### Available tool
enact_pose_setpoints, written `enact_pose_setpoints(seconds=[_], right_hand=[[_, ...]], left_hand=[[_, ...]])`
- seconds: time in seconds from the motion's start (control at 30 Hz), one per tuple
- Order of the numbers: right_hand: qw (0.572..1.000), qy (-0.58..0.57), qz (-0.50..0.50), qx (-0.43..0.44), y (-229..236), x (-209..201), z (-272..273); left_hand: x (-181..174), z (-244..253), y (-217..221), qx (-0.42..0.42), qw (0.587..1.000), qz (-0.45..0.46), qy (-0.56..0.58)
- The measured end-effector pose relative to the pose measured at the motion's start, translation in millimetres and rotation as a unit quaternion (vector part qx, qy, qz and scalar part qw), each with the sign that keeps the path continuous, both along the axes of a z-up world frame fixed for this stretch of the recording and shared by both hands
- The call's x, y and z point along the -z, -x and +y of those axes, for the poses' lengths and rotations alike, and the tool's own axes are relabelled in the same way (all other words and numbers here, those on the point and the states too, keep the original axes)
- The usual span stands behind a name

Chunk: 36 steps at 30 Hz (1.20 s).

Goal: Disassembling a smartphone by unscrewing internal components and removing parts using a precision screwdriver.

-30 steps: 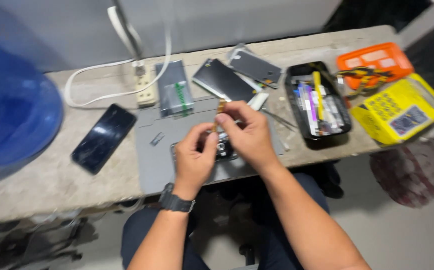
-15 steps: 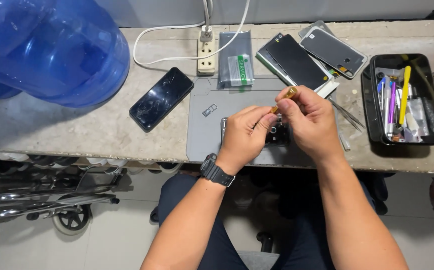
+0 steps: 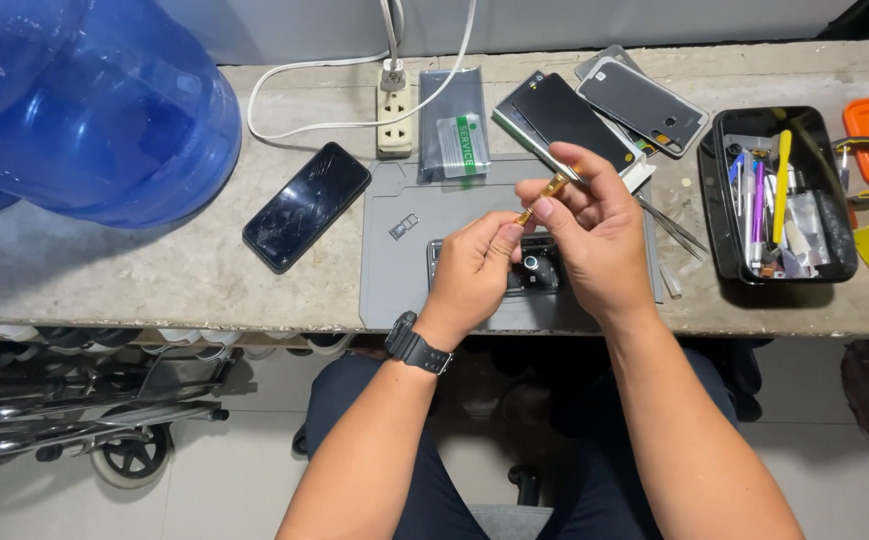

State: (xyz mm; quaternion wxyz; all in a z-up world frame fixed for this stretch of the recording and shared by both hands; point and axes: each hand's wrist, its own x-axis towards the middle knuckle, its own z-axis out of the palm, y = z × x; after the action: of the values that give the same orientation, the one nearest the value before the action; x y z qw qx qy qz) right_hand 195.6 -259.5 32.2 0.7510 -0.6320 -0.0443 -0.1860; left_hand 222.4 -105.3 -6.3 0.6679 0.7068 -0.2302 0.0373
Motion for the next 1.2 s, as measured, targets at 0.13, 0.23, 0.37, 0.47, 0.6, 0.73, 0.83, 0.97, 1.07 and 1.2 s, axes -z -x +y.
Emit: enact_pose_setpoints(seconds=[0.13,0.23,0.37,0.47,0.6,0.73,0.83,0.97,1.07,1.2], right_hand=[[0.998,0.055,-0.001,0.009,-4,8,-1],[0.997,0.066,-0.002,0.030,-5,12,-6],[1.000,0.027,0.007,-0.010,-5,8,-7],[0.999,0.039,0.011,0.007,-7,13,-11],[1.000,0.008,0.024,-0.017,-3,-1,-10],[0.999,0.039,0.022,0.021,-8,16,-15],[0.999,-0.008,0.039,0.000,-3,1,-7],[0.998,0.008,0.055,0.026,-9,16,-13],[0.996,-0.037,0.038,0.076,-16,12,-32],[0.975,-0.168,0.031,0.140,-21,17,-75]], left_hand=[[3,-1,-1,-0.002,1.000,-0.001,-0.011],[2,-1,0,0.000,1.000,0.001,-0.023],[-2,0,0,-0.003,1.000,0.013,-0.019],[-2,-1,1,0.001,0.999,0.022,-0.024],[-3,-1,1,0.003,0.999,0.019,-0.031],[5,-4,0,0.007,0.999,0.020,-0.045],[-1,-5,3,0.016,0.999,0.027,-0.043],[0,-2,2,0.018,0.998,0.034,-0.049],[3,-2,1,0.026,0.997,0.049,-0.046],[17,-3,-4,0.069,0.954,0.230,0.179]])
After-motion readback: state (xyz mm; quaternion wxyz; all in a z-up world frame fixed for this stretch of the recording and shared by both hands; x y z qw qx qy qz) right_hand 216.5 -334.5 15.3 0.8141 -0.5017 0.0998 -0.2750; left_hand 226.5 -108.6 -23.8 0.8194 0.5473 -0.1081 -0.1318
